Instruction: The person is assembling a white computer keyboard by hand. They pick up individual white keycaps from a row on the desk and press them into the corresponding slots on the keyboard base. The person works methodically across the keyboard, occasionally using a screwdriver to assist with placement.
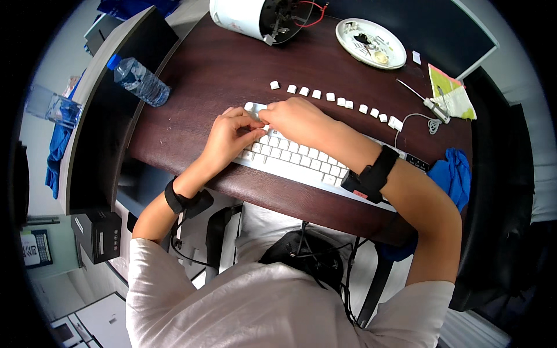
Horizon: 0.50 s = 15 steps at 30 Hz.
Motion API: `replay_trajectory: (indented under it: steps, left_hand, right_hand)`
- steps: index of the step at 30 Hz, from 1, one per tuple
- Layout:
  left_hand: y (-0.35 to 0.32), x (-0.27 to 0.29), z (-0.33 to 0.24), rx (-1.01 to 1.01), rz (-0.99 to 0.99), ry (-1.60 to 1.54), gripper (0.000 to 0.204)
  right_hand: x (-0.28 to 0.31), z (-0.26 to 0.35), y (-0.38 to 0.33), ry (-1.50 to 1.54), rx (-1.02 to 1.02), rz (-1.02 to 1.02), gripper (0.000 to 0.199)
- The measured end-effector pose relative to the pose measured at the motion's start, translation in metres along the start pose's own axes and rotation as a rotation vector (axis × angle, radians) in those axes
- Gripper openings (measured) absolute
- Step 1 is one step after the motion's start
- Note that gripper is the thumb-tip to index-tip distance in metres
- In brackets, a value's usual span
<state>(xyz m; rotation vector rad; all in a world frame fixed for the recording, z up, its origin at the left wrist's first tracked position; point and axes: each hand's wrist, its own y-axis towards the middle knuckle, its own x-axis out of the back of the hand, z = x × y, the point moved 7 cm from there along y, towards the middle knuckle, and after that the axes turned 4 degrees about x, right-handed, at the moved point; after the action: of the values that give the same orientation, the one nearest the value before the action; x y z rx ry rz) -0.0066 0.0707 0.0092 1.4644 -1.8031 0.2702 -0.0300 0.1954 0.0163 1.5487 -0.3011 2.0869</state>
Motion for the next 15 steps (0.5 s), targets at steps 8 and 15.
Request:
replay_trajectory:
  steps: [8,15]
  left_hand:
    - [-0.002,-0.005,-0.006,-0.008,-0.061,0.047,0.014]
    - [-0.002,-0.006,-0.021,-0.047,-0.052,0.21,0.013]
  right_hand:
    - [-0.002,-0.002,-0.003,-0.03,0.056,-0.067,0.012]
    - [-0.004,-0.007,-0.001,0.081,0.008,-0.023,0.011]
